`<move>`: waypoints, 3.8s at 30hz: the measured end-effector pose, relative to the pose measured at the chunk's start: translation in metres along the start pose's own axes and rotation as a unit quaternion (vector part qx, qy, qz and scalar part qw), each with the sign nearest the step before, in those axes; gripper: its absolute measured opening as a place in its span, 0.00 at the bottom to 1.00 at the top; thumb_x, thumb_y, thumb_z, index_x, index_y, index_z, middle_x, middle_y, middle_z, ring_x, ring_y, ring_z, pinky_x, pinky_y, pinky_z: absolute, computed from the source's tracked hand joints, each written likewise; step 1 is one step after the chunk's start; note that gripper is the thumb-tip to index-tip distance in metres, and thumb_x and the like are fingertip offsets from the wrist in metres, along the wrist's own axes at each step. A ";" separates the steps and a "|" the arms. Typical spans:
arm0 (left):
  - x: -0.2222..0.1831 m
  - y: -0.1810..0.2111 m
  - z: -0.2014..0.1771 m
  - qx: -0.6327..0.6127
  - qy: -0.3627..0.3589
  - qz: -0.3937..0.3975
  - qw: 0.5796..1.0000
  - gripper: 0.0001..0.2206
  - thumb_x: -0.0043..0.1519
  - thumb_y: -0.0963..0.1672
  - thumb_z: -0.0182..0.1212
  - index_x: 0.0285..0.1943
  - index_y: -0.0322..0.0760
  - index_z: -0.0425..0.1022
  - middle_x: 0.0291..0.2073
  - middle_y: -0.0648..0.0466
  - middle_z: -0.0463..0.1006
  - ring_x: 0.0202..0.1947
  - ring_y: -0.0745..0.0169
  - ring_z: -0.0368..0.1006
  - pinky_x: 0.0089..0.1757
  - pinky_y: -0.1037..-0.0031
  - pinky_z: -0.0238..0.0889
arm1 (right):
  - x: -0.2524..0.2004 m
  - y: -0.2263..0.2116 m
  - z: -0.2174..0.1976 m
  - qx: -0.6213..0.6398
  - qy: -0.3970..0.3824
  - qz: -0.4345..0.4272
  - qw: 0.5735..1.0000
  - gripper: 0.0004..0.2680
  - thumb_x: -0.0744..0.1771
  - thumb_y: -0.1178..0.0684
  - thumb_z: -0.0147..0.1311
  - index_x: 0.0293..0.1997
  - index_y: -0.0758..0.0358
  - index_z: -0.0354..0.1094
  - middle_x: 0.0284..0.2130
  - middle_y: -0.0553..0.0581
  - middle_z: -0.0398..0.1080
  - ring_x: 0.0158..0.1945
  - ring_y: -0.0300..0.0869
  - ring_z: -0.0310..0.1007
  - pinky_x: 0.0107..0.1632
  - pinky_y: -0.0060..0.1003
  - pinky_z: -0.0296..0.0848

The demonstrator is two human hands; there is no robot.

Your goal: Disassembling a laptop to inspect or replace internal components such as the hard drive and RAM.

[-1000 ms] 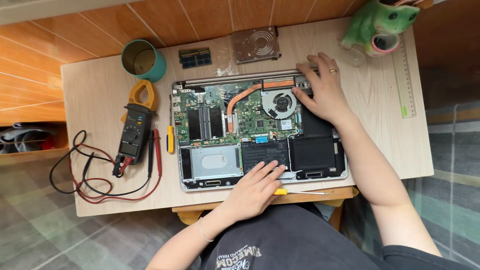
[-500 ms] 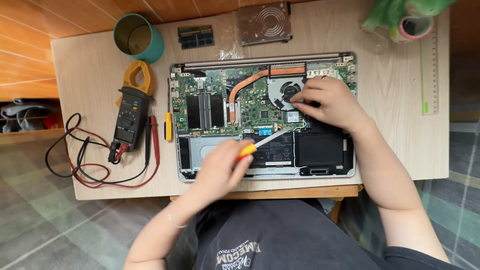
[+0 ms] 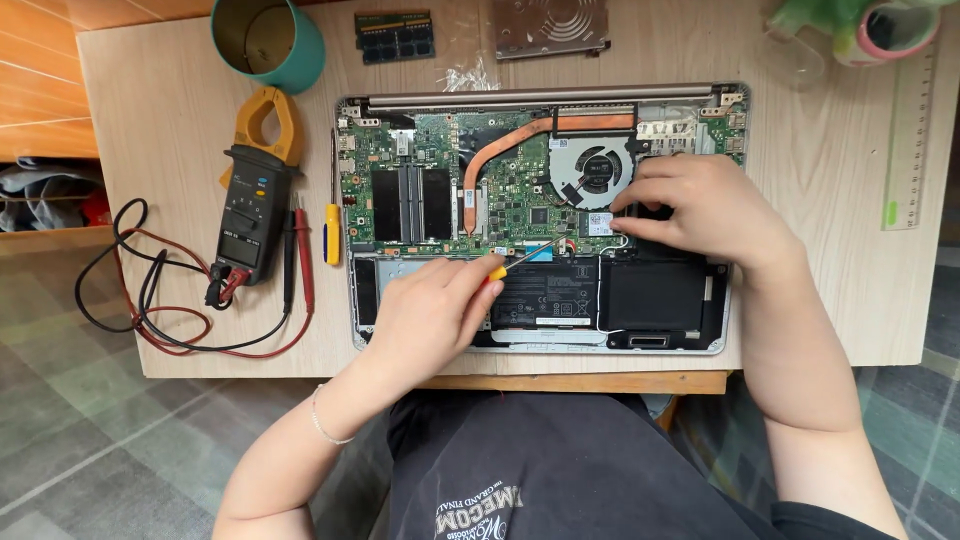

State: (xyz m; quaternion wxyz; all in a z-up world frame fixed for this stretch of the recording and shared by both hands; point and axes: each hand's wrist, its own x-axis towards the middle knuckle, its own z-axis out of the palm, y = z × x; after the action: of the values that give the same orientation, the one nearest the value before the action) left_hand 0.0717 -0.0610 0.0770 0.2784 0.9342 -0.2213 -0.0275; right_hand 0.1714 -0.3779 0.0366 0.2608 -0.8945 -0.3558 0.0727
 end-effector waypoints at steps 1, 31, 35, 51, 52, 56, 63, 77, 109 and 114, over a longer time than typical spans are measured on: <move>-0.001 0.001 0.002 -0.001 -0.002 -0.001 1.000 0.11 0.66 0.45 0.61 0.54 0.39 0.78 0.30 0.52 0.79 0.32 0.55 0.77 0.32 0.65 0.69 | 0.000 0.000 0.000 0.002 -0.001 0.001 1.000 0.06 0.62 0.48 0.65 0.36 0.55 0.78 0.28 0.52 0.71 0.33 0.49 0.74 0.36 0.43 0.72; -0.075 -0.010 0.043 -0.394 -0.003 -0.270 0.878 0.11 0.71 0.43 0.52 0.59 0.34 0.71 0.25 0.53 0.77 0.27 0.66 0.73 0.35 0.77 0.67 | 0.010 -0.041 0.032 0.029 0.013 -0.063 0.998 0.08 0.63 0.52 0.64 0.44 0.58 0.78 0.32 0.54 0.69 0.35 0.48 0.71 0.39 0.42 0.71; -0.082 -0.033 0.026 -0.320 0.189 -0.284 0.884 0.09 0.70 0.42 0.56 0.55 0.31 0.69 0.35 0.53 0.76 0.36 0.69 0.72 0.40 0.77 0.67 | 0.012 -0.046 0.032 0.028 0.018 -0.060 0.998 0.08 0.64 0.53 0.63 0.44 0.57 0.79 0.32 0.53 0.70 0.36 0.47 0.72 0.40 0.41 0.71; -0.053 -0.092 0.003 0.195 0.295 -0.240 0.904 0.09 0.66 0.44 0.65 0.52 0.38 0.79 0.53 0.47 0.72 0.54 0.44 0.64 0.54 0.57 0.60 | 0.013 -0.044 0.040 0.022 0.011 -0.062 0.998 0.07 0.63 0.52 0.63 0.43 0.54 0.80 0.31 0.51 0.72 0.35 0.46 0.72 0.39 0.41 0.71; -0.050 -0.096 0.002 0.194 0.297 -0.237 0.904 0.09 0.66 0.44 0.65 0.52 0.38 0.79 0.53 0.47 0.72 0.54 0.44 0.64 0.54 0.57 0.60 | 0.014 -0.045 0.039 0.020 0.013 -0.061 0.998 0.07 0.63 0.52 0.63 0.43 0.54 0.80 0.31 0.51 0.72 0.35 0.46 0.72 0.39 0.41 0.71; -0.044 -0.108 -0.002 0.207 0.235 -0.247 0.917 0.10 0.63 0.47 0.68 0.48 0.39 0.81 0.46 0.48 0.71 0.49 0.46 0.64 0.49 0.57 0.61 | 0.016 -0.047 0.036 0.020 0.005 -0.071 0.997 0.09 0.62 0.49 0.64 0.43 0.54 0.79 0.31 0.52 0.72 0.35 0.47 0.72 0.38 0.41 0.72; -0.031 -0.133 0.002 0.256 0.174 -0.252 0.917 0.13 0.59 0.48 0.69 0.41 0.32 0.75 0.37 0.46 0.72 0.40 0.44 0.70 0.35 0.58 0.67 | 0.015 -0.044 0.037 0.014 -0.003 -0.082 0.997 0.11 0.61 0.46 0.65 0.44 0.55 0.77 0.32 0.53 0.72 0.36 0.48 0.73 0.39 0.42 0.72; 0.006 -0.065 -0.081 -0.250 0.109 -0.187 0.944 0.10 0.69 0.45 0.61 0.54 0.33 0.75 0.32 0.55 0.80 0.31 0.71 0.74 0.35 0.79 0.68 | 0.015 -0.036 0.038 0.044 -0.008 -0.076 0.996 0.10 0.62 0.48 0.64 0.44 0.55 0.78 0.31 0.53 0.71 0.36 0.48 0.73 0.39 0.43 0.72; 0.150 -0.067 0.075 -0.246 0.032 -0.104 0.963 0.22 0.61 0.54 0.65 0.33 0.30 0.72 0.18 0.51 0.77 0.18 0.58 0.78 0.25 0.68 0.68 | 0.016 -0.025 0.040 0.113 -0.010 -0.063 0.991 0.07 0.63 0.53 0.65 0.41 0.58 0.79 0.29 0.51 0.71 0.34 0.46 0.73 0.38 0.40 0.72; 0.158 -0.064 0.078 -0.203 0.040 -0.104 0.973 0.22 0.59 0.53 0.67 0.31 0.29 0.72 0.18 0.46 0.77 0.21 0.49 0.78 0.29 0.62 0.69 | 0.016 -0.025 0.042 0.100 0.001 -0.070 0.993 0.06 0.63 0.53 0.65 0.41 0.57 0.79 0.29 0.50 0.70 0.33 0.45 0.73 0.38 0.40 0.72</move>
State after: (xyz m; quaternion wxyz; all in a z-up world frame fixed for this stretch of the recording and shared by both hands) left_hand 0.2260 -0.1203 -0.0118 0.4661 0.8766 -0.1018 -0.0633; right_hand 0.1550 -0.3342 0.0144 0.3537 -0.8369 -0.4083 0.0883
